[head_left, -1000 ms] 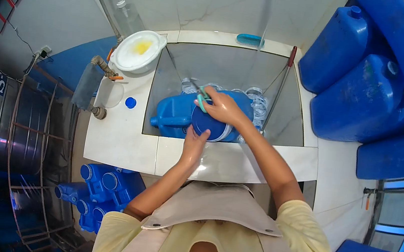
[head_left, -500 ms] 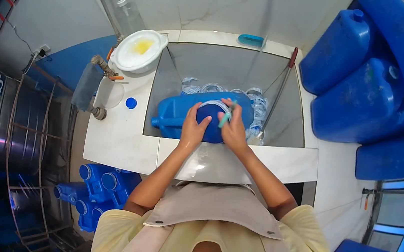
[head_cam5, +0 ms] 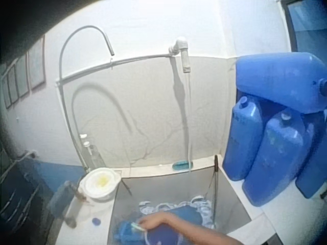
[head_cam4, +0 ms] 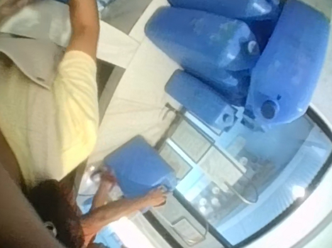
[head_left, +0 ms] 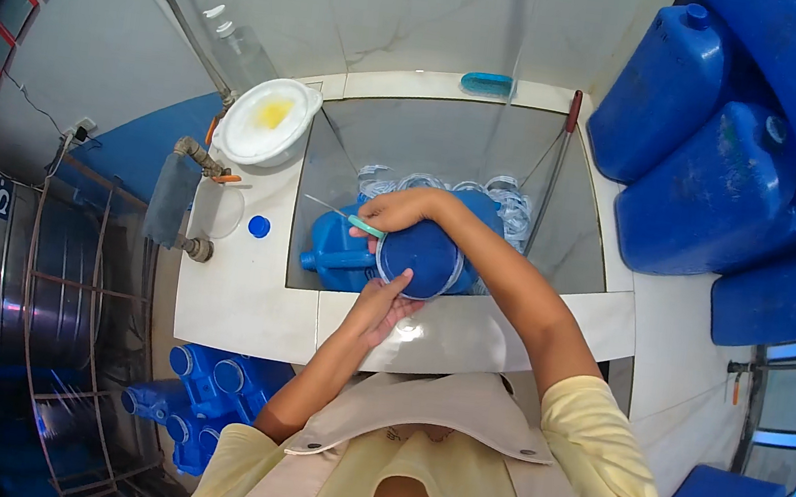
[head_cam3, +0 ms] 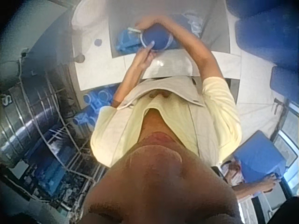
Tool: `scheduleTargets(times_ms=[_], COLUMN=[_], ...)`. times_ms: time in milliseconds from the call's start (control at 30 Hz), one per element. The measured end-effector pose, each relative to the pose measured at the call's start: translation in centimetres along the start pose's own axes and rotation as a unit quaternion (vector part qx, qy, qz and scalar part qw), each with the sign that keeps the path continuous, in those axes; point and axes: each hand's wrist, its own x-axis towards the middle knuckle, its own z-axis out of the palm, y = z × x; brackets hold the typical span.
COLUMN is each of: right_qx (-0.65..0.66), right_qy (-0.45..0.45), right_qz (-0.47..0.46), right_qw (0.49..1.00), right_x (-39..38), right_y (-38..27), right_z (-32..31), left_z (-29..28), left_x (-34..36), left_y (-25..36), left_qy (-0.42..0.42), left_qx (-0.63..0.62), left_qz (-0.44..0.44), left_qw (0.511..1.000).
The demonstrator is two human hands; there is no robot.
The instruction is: The person washes a blue plastic water container by scrubbing the exterior with a sponge, cleaning the interior with a long-handled brush, and rinsing it with water.
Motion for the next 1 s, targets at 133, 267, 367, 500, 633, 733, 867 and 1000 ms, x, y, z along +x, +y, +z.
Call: scheduleTargets(times_ms=[133,267,367,500,633,733,867,1000], right_qx=[0.138,0.212,0.237,0.427,0.499,0.470,0.326,-0.097], right_qy=[0.076,0.414,0.331,0.153,0.209,0.224,0.305,0.508], right_qz=[-0.075,-0.198,-0.122,-0.063,-0.094,-0.073,-0.062,-0.084], right_qw=[0.985,0.863,0.905,0.889,0.836,0.850,0.893,0.852], right_x=[-0.4,-4.3,-9.1,-8.7,-7.2,-6.3,-6.2,-5.3], right_y=[-1.0,-3.3,-5.3,-4.4,-4.3,-4.6,-5.3,-7.0], right_z=[-0.7,-0.2,1.5,5.5,6.2,6.6,5.2,1.6], left_z=[0.8,-0.8,-0.4,0.6,1.7,1.4,0.2,0.0], left_x=[-2.4,-0.4,-0.3,0.3,0.4,0.5,0.1,0.1], left_y=[3.6,8.4,11.0,11.7,11.3,11.7,12.9,13.9], left_qy=[0.041,0.065,0.111,0.113,0.117,0.117,0.142,0.129], left_qx=[0.089,0.129,0.220,0.231,0.208,0.189,0.250,0.248], left_qz=[0.105,0.298,0.387,0.403,0.394,0.412,0.438,0.391], left_qw=[0.990,0.944,0.888,0.878,0.887,0.883,0.852,0.877])
